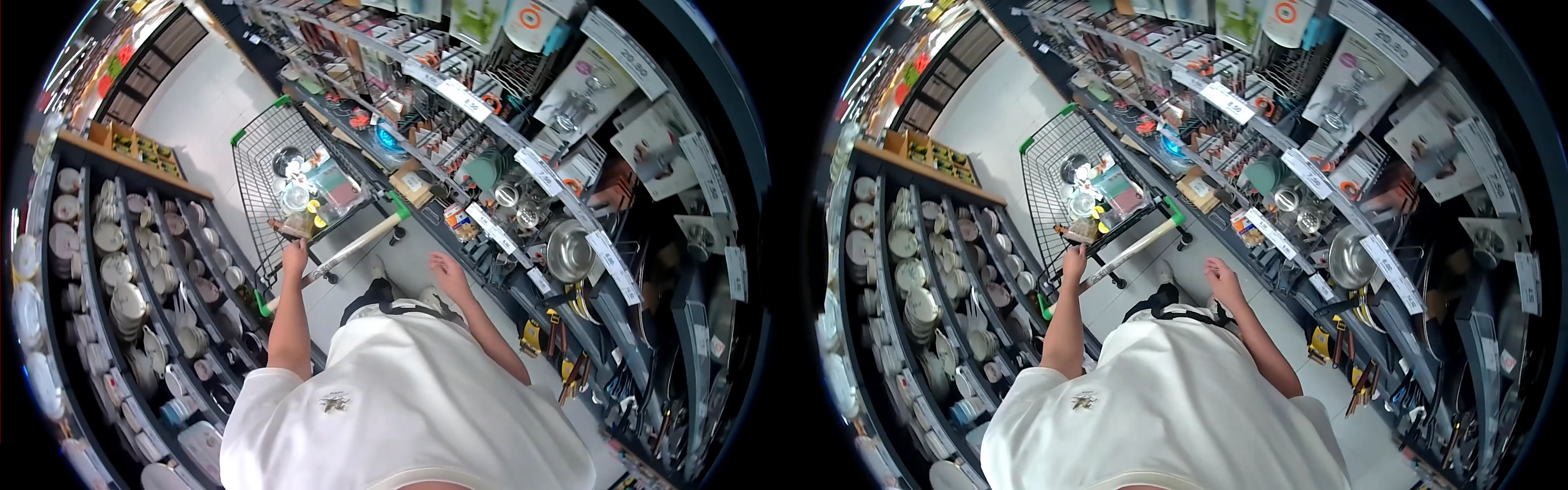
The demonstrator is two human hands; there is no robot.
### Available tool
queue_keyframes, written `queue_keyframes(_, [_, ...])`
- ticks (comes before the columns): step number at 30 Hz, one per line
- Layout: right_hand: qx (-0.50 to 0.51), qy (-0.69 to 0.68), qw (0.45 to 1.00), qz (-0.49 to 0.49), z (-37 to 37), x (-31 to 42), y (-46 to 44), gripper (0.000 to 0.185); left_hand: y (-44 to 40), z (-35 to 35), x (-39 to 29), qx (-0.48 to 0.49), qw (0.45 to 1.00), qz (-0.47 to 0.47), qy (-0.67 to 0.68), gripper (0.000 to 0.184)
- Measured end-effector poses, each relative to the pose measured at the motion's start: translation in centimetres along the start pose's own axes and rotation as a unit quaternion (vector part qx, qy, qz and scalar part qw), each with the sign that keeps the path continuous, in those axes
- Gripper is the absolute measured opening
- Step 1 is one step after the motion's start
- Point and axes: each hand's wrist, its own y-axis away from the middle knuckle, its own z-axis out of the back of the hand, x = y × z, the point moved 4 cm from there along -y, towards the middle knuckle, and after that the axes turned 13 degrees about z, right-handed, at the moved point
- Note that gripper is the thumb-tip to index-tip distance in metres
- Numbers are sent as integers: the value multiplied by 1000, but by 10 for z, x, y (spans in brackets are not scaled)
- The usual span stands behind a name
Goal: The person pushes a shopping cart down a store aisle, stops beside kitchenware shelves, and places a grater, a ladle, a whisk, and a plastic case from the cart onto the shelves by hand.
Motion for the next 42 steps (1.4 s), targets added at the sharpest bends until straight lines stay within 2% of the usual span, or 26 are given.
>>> queue_keyframes(6, [-35,-59,997,-22,4,14,-7,34,26,-3,-7,11,1000,12,11,44])
queue_keyframes(15, [-76,66,995,25,-4,51,-23,32,71,-12,-2,106,993,27,48,41])
queue_keyframes(25, [16,210,971,112,-35,74,-84,34,144,-12,1,85,991,63,84,42])
queue_keyframes(28, [40,282,944,166,-48,68,-111,33,161,-15,4,88,988,88,93,38])
queue_keyframes(32, [85,390,897,189,-69,32,-129,35,183,-23,13,77,988,89,105,33])
queue_keyframes(33, [123,460,864,164,-75,26,-127,37,188,-24,15,70,988,92,107,32])
queue_keyframes(36, [176,548,792,205,-89,17,-116,36,200,-25,15,42,989,96,107,29])
queue_keyframes(37, [180,557,778,228,-91,14,-113,31,204,-24,14,30,989,98,105,28])
queue_keyframes(42, [182,579,756,246,-90,5,-94,21,212,-26,15,31,983,153,91,27])
